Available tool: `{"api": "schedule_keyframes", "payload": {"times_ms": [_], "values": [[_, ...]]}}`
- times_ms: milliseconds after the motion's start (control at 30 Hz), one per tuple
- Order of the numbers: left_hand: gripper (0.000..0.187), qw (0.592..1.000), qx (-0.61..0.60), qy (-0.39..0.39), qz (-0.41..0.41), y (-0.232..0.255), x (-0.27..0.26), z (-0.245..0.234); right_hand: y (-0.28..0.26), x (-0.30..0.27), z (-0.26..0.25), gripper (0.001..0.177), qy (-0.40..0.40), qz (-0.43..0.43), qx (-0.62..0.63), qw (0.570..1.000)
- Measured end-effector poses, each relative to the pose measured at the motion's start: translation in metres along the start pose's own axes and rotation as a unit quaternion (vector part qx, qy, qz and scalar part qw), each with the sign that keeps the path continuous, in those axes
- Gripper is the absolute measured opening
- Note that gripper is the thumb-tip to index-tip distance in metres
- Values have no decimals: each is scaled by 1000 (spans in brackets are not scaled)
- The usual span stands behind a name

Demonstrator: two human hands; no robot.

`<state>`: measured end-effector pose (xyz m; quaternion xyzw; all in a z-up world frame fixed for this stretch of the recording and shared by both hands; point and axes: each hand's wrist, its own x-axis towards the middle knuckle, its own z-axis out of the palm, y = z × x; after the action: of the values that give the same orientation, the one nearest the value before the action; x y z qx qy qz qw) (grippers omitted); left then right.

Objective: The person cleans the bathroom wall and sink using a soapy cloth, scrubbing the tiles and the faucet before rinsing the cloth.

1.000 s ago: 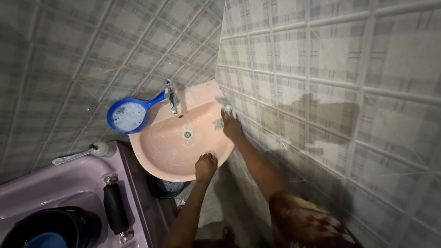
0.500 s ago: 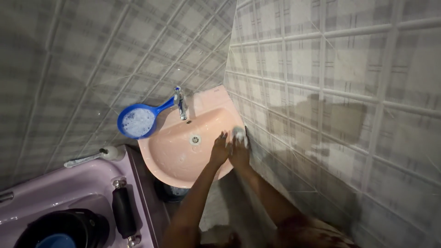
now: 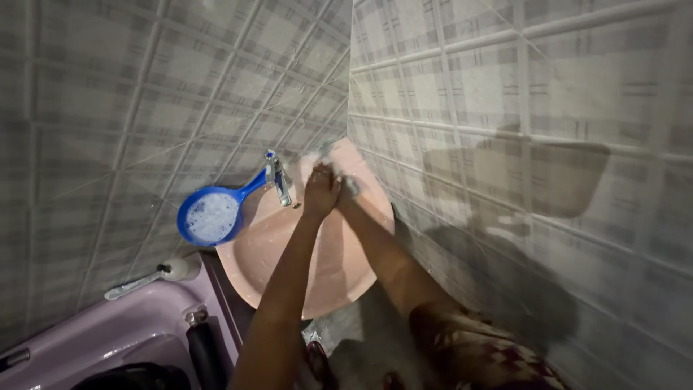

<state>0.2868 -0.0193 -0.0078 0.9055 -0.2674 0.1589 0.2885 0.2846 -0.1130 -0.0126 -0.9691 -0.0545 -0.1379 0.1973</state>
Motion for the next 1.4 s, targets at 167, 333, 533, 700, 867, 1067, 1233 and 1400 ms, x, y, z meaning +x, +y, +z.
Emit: {"api": "schedule_keyframes", "payload": {"times_ms": [167, 333, 533, 700, 867, 1067, 1233, 1400], "values": [[54, 995, 12, -26, -93, -7, 14, -5, -27, 0, 23, 80, -120, -45, -193, 973], [54, 998, -8, 22, -59, -16, 29, 20, 73, 4, -8, 72, 4, -12, -59, 998], [45, 990, -25, 116, -74, -18, 29, -8, 40, 42, 16, 51, 172, 29, 119, 977], [36, 979, -75, 98, -163, -15, 18, -26, -37, 8, 49, 45, 44, 25, 173, 984], [40, 993, -88, 16, -84, -27, 5, -22, -4, -7, 11, 60, -112, 27, 46, 992], [73, 987, 74, -105, 93, -6, -23, 11, 45, -56, -30, 67, 13, -52, -126, 991], [69, 984, 15, -149, 98, 43, -72, 52, 51, -125, -29, 66, -45, -18, -249, 967], [60, 947, -211, -242, -18, 54, -126, 55, 33, -183, -38, 65, -203, -9, -181, 962]]}}
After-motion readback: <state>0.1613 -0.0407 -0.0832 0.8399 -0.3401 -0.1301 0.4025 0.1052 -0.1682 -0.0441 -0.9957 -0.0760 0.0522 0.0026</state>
